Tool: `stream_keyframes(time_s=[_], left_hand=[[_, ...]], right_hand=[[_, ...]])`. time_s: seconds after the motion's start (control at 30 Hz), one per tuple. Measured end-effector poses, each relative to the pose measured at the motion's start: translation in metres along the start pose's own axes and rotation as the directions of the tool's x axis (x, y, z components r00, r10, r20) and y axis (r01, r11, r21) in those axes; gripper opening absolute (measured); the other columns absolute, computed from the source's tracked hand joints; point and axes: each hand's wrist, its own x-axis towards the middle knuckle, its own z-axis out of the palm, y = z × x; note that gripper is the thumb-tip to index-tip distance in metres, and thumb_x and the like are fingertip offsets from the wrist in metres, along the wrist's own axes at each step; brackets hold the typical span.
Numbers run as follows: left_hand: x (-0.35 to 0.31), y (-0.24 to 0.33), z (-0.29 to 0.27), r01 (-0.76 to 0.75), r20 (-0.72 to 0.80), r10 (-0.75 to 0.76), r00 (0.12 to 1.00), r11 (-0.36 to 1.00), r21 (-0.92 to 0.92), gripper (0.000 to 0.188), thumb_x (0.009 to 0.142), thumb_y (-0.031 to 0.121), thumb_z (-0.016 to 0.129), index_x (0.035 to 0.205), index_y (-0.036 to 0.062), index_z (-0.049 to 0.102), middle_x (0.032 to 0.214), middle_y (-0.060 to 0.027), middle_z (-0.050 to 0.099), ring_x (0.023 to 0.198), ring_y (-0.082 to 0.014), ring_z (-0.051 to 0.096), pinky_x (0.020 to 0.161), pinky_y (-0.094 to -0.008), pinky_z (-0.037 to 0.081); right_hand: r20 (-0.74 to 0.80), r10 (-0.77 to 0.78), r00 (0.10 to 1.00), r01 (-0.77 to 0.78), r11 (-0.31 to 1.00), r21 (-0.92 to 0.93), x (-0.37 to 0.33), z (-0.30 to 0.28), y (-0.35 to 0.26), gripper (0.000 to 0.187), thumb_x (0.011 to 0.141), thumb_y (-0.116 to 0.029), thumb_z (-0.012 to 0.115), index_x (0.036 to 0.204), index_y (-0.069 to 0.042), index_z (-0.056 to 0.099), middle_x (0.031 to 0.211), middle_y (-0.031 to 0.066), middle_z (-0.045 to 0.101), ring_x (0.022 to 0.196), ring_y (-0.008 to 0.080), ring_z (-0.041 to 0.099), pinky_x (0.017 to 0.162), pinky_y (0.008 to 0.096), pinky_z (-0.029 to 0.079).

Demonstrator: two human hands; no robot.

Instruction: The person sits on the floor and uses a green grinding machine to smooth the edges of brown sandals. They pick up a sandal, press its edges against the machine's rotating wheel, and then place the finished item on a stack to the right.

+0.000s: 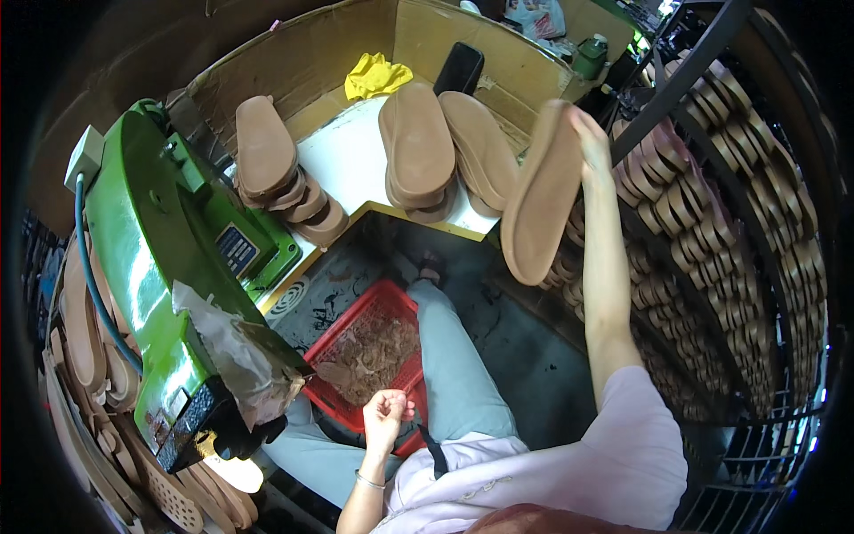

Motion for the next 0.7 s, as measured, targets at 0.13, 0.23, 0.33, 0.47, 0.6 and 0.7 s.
stream_keyframes(time_s=[0.13,0.23,0.33,0.47,0.6,0.7], left_hand=[[0.005,0.008,0.002,-0.030,-0.035,0.030,0.999,0.999,0.020,0.011,0.094,0.010,0.058,0.095,-0.0008,0.060,0.077,-0.0076,0.066,0.062,-0.0107,0.061,0.059,-0.0242,0.053],[0.008,0.015,0.012,-0.030,-0.021,0.031,0.999,0.999,0.017,0.011,0.094,0.010,0.058,0.095,-0.0015,0.060,0.077,-0.0090,0.066,0.063,-0.0132,0.063,0.060,-0.0259,0.055],[0.003,0.015,0.008,-0.049,-0.058,0.049,0.997,0.999,-0.003,0.011,0.093,0.010,0.058,0.096,-0.0014,0.059,0.077,-0.0093,0.066,0.062,-0.0132,0.063,0.059,-0.0263,0.055],[0.000,0.006,-0.003,-0.053,-0.112,0.049,0.992,0.998,-0.036,0.011,0.093,0.009,0.059,0.096,-0.0016,0.060,0.075,-0.0090,0.066,0.058,-0.0123,0.061,0.056,-0.0257,0.054],[-0.001,-0.006,-0.014,0.006,-0.092,-0.014,0.996,0.997,-0.079,0.011,0.093,0.009,0.059,0.095,-0.0015,0.060,0.074,-0.0093,0.066,0.057,-0.0119,0.060,0.054,-0.0256,0.054],[-0.002,-0.005,-0.018,-0.028,-0.055,0.026,0.998,0.999,-0.040,0.011,0.093,0.010,0.059,0.096,-0.0013,0.060,0.076,-0.0095,0.066,0.059,-0.0117,0.061,0.056,-0.0249,0.054]], right_hand=[[0.211,-0.012,0.977,0.096,0.914,-0.394,0.081,0.071,0.015,0.032,0.092,-0.018,0.062,0.117,0.002,0.061,0.108,0.0068,0.065,0.093,0.0113,0.059,0.081,0.0263,0.048],[0.185,-0.017,0.983,0.113,0.845,-0.523,0.135,0.096,0.035,0.046,0.093,-0.030,0.061,0.127,-0.001,0.054,0.119,0.0125,0.061,0.105,0.0176,0.058,0.086,0.0307,0.048],[0.056,0.107,0.993,-0.018,0.591,-0.807,0.123,0.119,0.053,0.060,0.090,-0.041,0.061,0.132,0.001,0.049,0.124,0.0177,0.058,0.111,0.0249,0.058,0.091,0.0346,0.047],[0.408,0.203,0.890,0.272,0.482,-0.833,0.079,0.090,0.073,0.072,0.084,-0.047,0.064,0.133,0.004,0.046,0.130,0.0279,0.050,0.122,0.0334,0.049,0.101,0.0399,0.040],[0.484,0.142,0.864,0.436,0.272,-0.858,0.003,0.070,0.058,0.077,0.075,-0.045,0.072,0.134,-0.003,0.047,0.130,0.0290,0.047,0.121,0.0406,0.048,0.101,0.0422,0.039],[0.546,-0.213,0.810,0.558,-0.008,-0.830,-0.035,0.077,0.043,0.057,0.075,-0.024,0.071,0.126,-0.003,0.054,0.125,0.0281,0.049,0.113,0.0418,0.051,0.099,0.0425,0.041]])
